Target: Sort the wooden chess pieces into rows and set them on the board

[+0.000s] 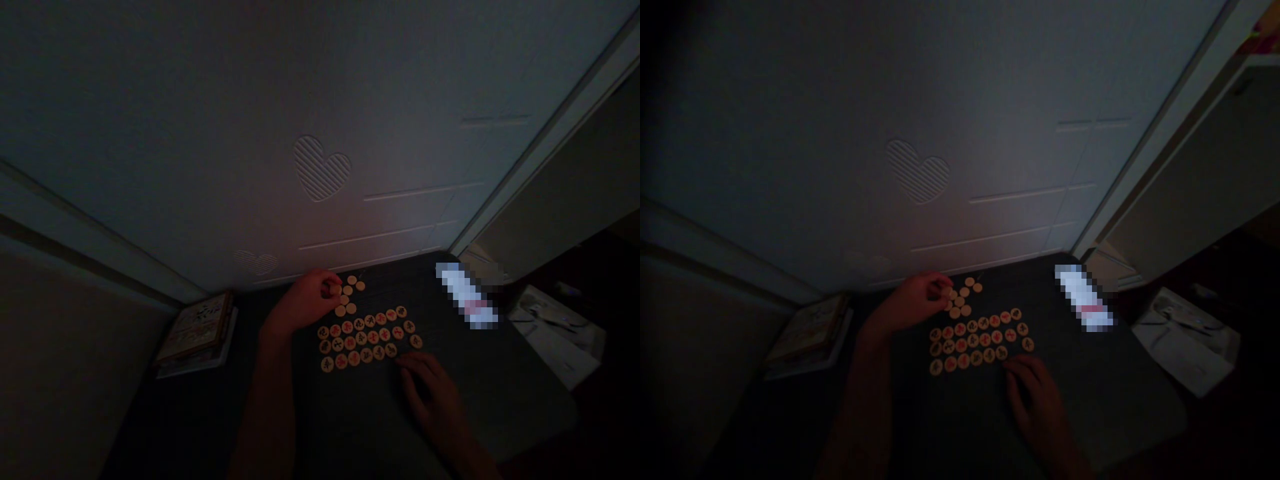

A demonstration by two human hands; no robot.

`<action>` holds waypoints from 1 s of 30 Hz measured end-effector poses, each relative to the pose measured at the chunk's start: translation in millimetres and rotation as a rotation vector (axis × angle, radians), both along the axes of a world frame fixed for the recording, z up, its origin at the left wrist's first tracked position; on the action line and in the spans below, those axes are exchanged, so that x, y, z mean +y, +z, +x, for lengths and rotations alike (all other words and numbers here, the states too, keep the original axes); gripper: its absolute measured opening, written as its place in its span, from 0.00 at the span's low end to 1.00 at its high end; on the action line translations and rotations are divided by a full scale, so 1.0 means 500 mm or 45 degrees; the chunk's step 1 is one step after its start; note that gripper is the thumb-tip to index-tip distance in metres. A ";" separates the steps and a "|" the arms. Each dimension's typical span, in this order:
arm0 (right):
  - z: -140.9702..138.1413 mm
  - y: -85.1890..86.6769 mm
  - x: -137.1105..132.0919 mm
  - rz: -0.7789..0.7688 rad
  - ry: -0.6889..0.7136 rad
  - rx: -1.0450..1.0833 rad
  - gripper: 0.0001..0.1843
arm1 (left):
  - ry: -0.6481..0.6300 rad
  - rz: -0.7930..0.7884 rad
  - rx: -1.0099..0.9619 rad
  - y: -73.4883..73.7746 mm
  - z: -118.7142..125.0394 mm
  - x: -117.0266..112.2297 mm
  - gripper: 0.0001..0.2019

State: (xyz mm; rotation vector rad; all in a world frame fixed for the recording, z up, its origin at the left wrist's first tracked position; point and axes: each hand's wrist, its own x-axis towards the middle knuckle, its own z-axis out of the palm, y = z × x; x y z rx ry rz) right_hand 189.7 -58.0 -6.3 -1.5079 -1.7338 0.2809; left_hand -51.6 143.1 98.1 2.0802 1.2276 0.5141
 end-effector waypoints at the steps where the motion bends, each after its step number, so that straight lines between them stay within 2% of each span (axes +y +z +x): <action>1: -0.001 0.009 0.006 0.023 0.008 0.004 0.12 | -0.086 -0.037 -0.055 0.019 0.005 -0.013 0.12; 4: -0.006 0.058 0.042 0.110 0.128 -0.009 0.13 | -0.218 -0.072 -0.153 0.073 0.024 -0.052 0.12; 7: -0.017 0.132 0.100 0.292 0.247 -0.036 0.16 | -0.341 -0.105 -0.245 0.110 0.035 -0.075 0.11; 11: -0.045 0.230 0.180 0.537 0.430 -0.097 0.17 | -0.440 -0.272 -0.450 0.124 0.021 -0.084 0.12; 15: -0.073 0.287 0.229 0.610 0.599 -0.159 0.12 | -0.365 -0.392 -0.653 0.124 -0.006 -0.085 0.13; 21: -0.100 0.328 0.266 0.554 0.591 -0.131 0.09 | -0.201 -0.254 -0.772 0.136 -0.020 -0.084 0.11; 26: -0.105 0.316 0.295 0.400 0.513 -0.104 0.09 | 0.022 -0.145 -0.638 0.142 -0.005 -0.086 0.12; 30: -0.102 0.305 0.308 0.266 0.517 0.008 0.09 | 0.152 -0.079 -0.546 0.141 0.000 -0.085 0.11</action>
